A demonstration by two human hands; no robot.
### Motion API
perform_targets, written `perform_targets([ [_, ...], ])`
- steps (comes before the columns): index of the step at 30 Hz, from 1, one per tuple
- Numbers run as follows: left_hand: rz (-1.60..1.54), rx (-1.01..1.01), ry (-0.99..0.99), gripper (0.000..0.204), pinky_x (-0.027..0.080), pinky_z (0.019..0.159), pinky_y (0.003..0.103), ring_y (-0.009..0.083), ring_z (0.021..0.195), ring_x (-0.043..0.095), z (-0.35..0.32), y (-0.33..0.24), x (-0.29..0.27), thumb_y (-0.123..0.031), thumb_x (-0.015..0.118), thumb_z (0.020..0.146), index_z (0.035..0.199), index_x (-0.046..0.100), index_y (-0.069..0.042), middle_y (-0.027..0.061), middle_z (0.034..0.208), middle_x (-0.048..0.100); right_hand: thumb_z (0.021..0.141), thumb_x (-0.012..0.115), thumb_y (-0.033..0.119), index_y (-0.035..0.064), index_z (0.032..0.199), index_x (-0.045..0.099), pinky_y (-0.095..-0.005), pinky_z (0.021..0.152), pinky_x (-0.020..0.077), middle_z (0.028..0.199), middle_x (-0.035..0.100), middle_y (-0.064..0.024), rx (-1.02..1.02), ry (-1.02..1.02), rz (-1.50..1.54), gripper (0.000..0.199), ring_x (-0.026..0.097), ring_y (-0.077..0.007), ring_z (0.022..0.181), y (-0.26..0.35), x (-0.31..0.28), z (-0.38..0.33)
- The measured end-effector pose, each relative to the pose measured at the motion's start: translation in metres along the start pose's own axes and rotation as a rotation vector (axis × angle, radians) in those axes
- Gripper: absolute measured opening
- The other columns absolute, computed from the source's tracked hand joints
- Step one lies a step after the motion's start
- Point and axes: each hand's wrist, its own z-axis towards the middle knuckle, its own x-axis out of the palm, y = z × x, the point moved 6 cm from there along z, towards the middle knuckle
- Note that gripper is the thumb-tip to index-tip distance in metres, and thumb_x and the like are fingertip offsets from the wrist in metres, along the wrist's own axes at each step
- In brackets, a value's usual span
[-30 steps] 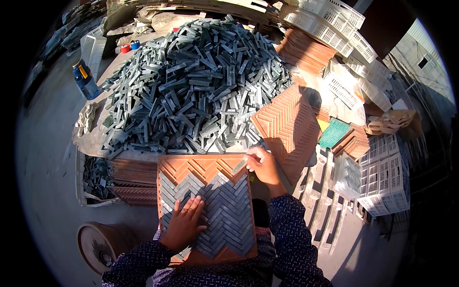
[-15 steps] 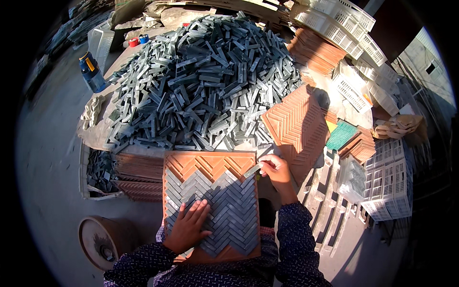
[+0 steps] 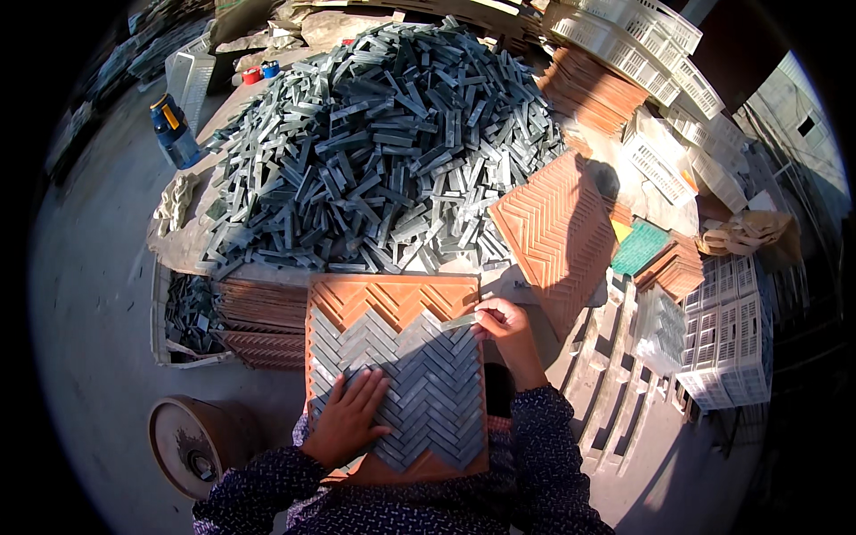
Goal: The person assembles small rectangular tiles into a herringbone pattern on a square board. They pick tiles from a large pile, place them one by one, and occasionally flip the board to continue the pattern.
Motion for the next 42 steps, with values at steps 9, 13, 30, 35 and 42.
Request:
perform_targets([
  [9,-0.118,-0.129,-0.118,0.069,0.019,0.111,0.049,0.0262,0.136,0.029,-0.035,0.025,-0.012,-0.028,0.066,0.079,0.137,0.038,-0.006,0.0120,0.146,0.033,0.087,0.059,0.005,-0.0036,0.098,0.056,-0.0211,0.057,0.0468,0.076,0.058,-0.0036,-0.061,0.116,0.050,0.013,0.057,-0.0084,0.064,0.006,0.037,0.027],
  [13,-0.252,-0.346,-0.342,0.055,0.028,0.107,0.048,0.0350,0.130,0.038,-0.079,0.070,-0.037,-0.009,0.061,0.080,0.132,0.044,-0.001,0.0175,0.140,0.040,0.086,0.059,0.003,-0.0025,0.095,0.056,-0.0222,0.062,0.0496,0.078,0.059,-0.0037,-0.043,0.146,-0.068,0.010,0.060,-0.0096,0.067,0.002,0.029,-0.006],
  [30,-0.738,-0.451,-0.517,0.024,0.050,0.080,0.032,0.0225,0.092,0.064,-0.100,0.036,-0.031,0.004,0.062,0.077,0.100,0.065,-0.001,0.0125,0.101,0.066,0.087,0.060,0.007,-0.0021,0.096,0.059,-0.0253,0.069,0.0519,0.085,0.063,-0.0067,0.409,0.268,0.039,0.013,0.063,-0.0126,0.075,-0.045,0.071,-0.175],
  [35,-1.119,-0.360,-0.176,0.023,0.050,0.077,0.027,0.0139,0.085,0.062,-0.080,-0.019,-0.008,0.000,0.063,0.082,0.105,0.063,0.000,0.0104,0.097,0.067,0.087,0.063,0.010,-0.0015,0.097,0.058,-0.0233,0.069,0.0500,0.085,0.063,-0.0048,0.237,0.506,-0.004,0.016,0.062,-0.0103,0.077,-0.028,0.122,-0.162],
  [42,-1.417,-0.537,-0.347,0.021,0.049,0.062,0.025,0.0101,0.068,0.058,-0.102,0.022,0.004,-0.010,0.060,0.089,0.107,0.058,0.000,0.0081,0.081,0.066,0.081,0.067,0.010,0.0002,0.092,0.061,-0.0273,0.064,0.0492,0.079,0.066,-0.0111,-0.317,0.168,-0.345,0.016,0.064,-0.0159,0.071,-0.004,0.098,-0.024],
])
